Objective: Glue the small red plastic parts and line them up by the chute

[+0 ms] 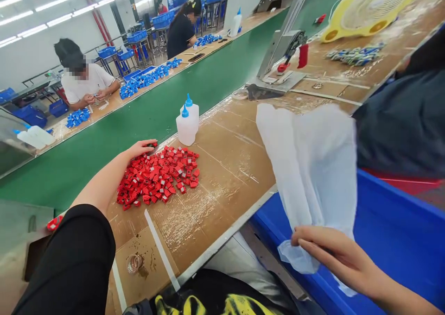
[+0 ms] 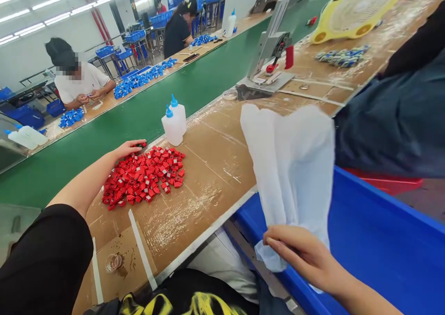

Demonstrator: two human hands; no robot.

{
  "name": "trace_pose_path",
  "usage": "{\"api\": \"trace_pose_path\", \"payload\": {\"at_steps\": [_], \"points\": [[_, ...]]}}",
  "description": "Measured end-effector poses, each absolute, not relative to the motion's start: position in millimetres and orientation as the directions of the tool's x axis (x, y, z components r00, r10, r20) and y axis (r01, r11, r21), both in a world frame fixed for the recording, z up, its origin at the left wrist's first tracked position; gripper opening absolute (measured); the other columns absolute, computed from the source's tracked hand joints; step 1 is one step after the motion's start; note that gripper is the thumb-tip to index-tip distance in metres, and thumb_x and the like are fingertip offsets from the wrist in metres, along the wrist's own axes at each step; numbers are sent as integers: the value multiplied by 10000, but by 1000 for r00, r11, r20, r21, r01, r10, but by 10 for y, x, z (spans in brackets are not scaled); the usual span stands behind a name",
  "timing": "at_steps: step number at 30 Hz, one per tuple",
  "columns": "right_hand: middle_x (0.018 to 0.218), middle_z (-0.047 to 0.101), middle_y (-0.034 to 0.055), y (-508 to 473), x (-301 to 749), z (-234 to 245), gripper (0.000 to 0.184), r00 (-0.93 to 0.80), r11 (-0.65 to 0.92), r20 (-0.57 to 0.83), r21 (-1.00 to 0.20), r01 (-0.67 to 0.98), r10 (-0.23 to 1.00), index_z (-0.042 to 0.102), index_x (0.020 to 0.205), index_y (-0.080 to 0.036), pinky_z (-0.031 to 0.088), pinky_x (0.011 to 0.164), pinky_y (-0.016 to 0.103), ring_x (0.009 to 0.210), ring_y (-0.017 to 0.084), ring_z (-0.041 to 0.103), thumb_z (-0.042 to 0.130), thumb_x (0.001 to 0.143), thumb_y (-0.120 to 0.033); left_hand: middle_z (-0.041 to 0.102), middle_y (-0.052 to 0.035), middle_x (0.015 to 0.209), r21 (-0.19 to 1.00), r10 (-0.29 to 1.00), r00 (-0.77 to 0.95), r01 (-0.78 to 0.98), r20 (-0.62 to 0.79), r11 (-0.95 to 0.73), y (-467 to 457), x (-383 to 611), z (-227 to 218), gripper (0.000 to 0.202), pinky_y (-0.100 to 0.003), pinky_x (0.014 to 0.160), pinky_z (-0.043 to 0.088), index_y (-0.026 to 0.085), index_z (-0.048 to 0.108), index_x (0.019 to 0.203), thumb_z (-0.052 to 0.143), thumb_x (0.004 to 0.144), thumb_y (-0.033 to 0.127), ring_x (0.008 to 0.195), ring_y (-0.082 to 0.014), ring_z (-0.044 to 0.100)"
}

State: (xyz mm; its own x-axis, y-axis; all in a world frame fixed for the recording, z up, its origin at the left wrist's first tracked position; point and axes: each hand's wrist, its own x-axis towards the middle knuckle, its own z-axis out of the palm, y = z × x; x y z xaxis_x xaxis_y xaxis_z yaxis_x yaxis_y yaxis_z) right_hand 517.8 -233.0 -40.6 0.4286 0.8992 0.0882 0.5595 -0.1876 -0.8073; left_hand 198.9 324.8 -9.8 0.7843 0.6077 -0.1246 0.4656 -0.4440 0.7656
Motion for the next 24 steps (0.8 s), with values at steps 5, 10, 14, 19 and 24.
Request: {"api": "trace_pose_path", "payload": {"at_steps": [5,10,14,19,24], "points": [[687,707,80,-2336,5316,-711,474,383,-191,-39,-911,366,923,736,659,-332,527,627,417,663,300,664,556,880,-710,681,-85,1401,746,580,803,467,-134,-475,3221,2059,-47,603,-403,1052,510,231,793,1207,817,719,585,1110,-284,680],[640,633,45,-2292,5225,-661,547,510,-206,-65,-952,226,858,724,648,-267,433,619,345,613,215,549,615,849,-764,777,-92,1147,745,639,755,510,-148,-429,3207,1986,-64,559,-383,966,540,216,799,1156,803,743,591,984,-247,704],[637,614,43,-2278,5163,-680,577,529,-195,-81,-967,163,845,727,659,-230,403,628,326,637,197,535,648,824,-777,798,-105,1037,767,645,740,523,-192,-372,3072,2005,-20,566,-397,904,567,194,814,1102,791,744,631,917,-254,720],[628,609,58,-2320,5223,-836,575,492,-198,-96,-967,159,865,731,650,-230,432,619,342,618,208,542,639,822,-771,775,-105,1217,804,609,767,485,-202,-345,2891,1949,155,562,-432,1078,510,219,816,1134,837,725,603,1167,-310,688],[627,595,75,-2334,5176,-811,527,517,-196,-99,-971,138,850,730,636,-285,447,591,378,626,248,555,630,821,-769,666,-135,1428,838,744,661,457,-94,-300,2920,1719,252,737,-498,1219,368,206,742,1306,729,771,713,1430,-357,507]]}}
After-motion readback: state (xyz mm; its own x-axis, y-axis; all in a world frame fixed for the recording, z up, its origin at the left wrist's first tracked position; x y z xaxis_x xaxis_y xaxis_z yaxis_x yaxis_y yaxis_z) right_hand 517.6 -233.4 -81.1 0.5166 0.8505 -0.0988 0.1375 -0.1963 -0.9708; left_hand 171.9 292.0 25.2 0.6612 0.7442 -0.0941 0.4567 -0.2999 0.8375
